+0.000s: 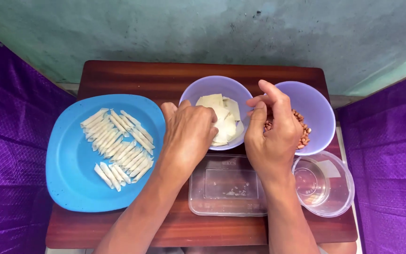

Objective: Wrapping individual peanuts in small squares of dough to prepare them for cooking.

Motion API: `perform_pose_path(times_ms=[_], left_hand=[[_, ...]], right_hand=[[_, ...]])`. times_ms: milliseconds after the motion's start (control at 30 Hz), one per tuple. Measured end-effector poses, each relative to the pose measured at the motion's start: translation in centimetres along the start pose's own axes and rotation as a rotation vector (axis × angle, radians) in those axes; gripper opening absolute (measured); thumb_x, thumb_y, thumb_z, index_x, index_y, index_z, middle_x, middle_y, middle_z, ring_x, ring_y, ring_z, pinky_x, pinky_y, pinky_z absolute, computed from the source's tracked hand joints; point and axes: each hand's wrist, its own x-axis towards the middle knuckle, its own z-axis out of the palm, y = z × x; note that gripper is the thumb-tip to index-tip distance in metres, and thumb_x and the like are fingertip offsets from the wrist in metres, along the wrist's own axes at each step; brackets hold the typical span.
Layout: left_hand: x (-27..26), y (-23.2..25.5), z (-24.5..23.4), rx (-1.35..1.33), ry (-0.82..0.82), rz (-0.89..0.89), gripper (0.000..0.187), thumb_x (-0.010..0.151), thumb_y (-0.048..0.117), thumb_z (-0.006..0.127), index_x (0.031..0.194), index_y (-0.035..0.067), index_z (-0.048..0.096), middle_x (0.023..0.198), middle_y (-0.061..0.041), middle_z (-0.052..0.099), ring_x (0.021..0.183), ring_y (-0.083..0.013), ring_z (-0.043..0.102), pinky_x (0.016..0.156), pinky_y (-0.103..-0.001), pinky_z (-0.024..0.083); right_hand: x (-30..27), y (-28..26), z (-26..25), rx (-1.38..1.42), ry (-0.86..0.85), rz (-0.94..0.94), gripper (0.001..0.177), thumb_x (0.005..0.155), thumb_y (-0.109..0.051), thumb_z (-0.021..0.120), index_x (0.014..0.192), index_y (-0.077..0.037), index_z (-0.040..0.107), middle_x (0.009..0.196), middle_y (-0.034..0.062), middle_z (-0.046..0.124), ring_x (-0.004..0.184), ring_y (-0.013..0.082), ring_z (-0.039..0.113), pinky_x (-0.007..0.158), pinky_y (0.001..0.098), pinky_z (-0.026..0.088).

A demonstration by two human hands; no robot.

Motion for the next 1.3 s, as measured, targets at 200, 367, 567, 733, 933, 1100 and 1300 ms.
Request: perform_pose_path(times_ms=[200,367,567,733,933,1100,1300], left_hand=[[-0.6,-1.7,-0.1,-0.081,0.151,0.113,0.002,0.086,0.026,0.074,0.086,0.024,0.073,0.078,0.004,0.069,0.088,-0.0203,0.059,0.089,-0.042,0.034],[-0.9,-2.3,-1.0,-0.182,0.227,0.251,0.005,0.090,0.025,0.072,0.093,0.020,0.070,0.087,0.000,0.065,0.091,-0.0231,0.058,0.090,-0.043,0.036],[-0.8,-2.2,-1.8,-0.323,0.309,0.368,0.006,0.097,0.027,0.066,0.099,0.021,0.067,0.087,0.001,0.065,0.091,-0.0204,0.061,0.089,-0.038,0.036],[-0.8,-1.8,-2.0,-0.406,0.344,0.419,0.008,0.100,0.028,0.065,0.099,0.021,0.068,0.085,0.003,0.067,0.087,-0.0181,0.063,0.088,-0.035,0.036],[-0.5,-1.6,-1.5,-0.381,0.389,0.423,0.009,0.100,0.030,0.065,0.102,0.023,0.069,0.086,0.004,0.066,0.088,-0.0164,0.062,0.088,-0.034,0.035],[-0.2,-1.2,-1.2,-0.387,0.547,0.521,0.018,0.097,0.029,0.071,0.112,0.019,0.074,0.099,0.002,0.065,0.094,-0.0198,0.060,0.091,-0.036,0.037],[-0.3,-0.8,-0.9,-0.386,0.598,0.560,0.011,0.094,0.026,0.075,0.105,0.026,0.077,0.092,0.008,0.066,0.090,-0.0132,0.059,0.090,-0.033,0.036]], right_hand=[[0.0,0.3,-0.4,0.018,-0.015,-0.037,0.030,0.103,0.010,0.051,0.128,0.001,0.064,0.092,0.0100,0.074,0.075,0.0214,0.072,0.068,0.0338,0.060],[-0.1,0.6,-0.5,0.071,-0.043,-0.062,0.029,0.101,0.010,0.054,0.125,0.001,0.067,0.093,0.0125,0.075,0.079,0.0256,0.073,0.071,0.0356,0.061],[-0.1,0.1,-0.6,0.171,-0.185,-0.085,0.032,0.096,0.005,0.062,0.127,0.000,0.068,0.109,0.0154,0.075,0.095,0.0323,0.075,0.082,0.0403,0.061],[-0.5,0.6,-0.3,0.185,-0.243,-0.094,0.038,0.096,0.002,0.067,0.134,-0.002,0.064,0.112,0.0155,0.075,0.094,0.0329,0.075,0.080,0.0408,0.062],[-0.9,0.9,-0.1,0.198,-0.137,-0.051,0.036,0.097,0.003,0.066,0.133,-0.002,0.065,0.096,0.0129,0.076,0.078,0.0244,0.075,0.071,0.0344,0.062],[-0.9,0.7,-0.1,0.177,-0.103,-0.056,0.036,0.094,0.004,0.069,0.130,0.000,0.067,0.095,0.0149,0.076,0.081,0.0281,0.077,0.070,0.0376,0.064],[-0.9,0.1,0.0,0.140,-0.078,-0.088,0.039,0.091,0.005,0.070,0.129,-0.001,0.068,0.094,0.0140,0.077,0.081,0.0290,0.077,0.072,0.0401,0.064]])
